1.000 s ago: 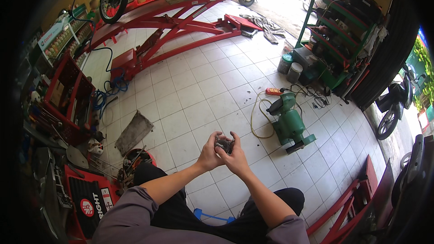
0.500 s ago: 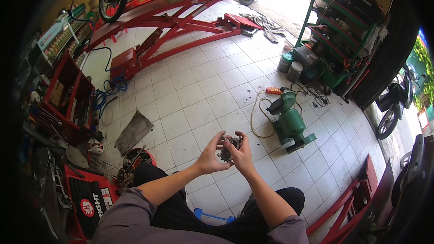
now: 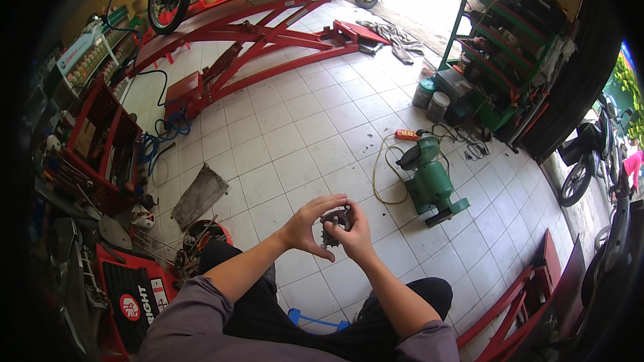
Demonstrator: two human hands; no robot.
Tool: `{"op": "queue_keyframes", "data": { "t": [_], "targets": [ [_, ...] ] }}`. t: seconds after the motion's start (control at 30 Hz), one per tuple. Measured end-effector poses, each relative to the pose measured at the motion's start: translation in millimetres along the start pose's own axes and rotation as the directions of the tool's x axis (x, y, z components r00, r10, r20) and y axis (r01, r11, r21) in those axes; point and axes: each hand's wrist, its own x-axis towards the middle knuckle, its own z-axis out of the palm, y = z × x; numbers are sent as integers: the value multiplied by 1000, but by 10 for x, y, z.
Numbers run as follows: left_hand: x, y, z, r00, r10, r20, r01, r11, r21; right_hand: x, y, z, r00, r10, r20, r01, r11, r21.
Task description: The person holds a mechanical motorcycle component, turning it over to view different sides and using fingers to pull out a small metal pin from the assembly.
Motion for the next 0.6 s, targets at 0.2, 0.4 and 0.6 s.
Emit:
{"op": "queue_keyframes", "data": {
  "t": [0.2, 0.4, 0.6],
  "targets": [
    [-51, -95, 78, 1000, 19, 15, -17, 992, -126, -39, -33, 33, 999, 31, 8, -32, 999, 7],
    [-71, -39, 86, 998, -55, 43, 62, 983, -174, -41, -89, 29, 998, 12, 64, -10, 999, -32],
    [-81, -43, 131, 997, -80, 11, 81, 978, -190, -17, -113, 32, 996, 10, 85, -5, 998, -56]
  ]
}}
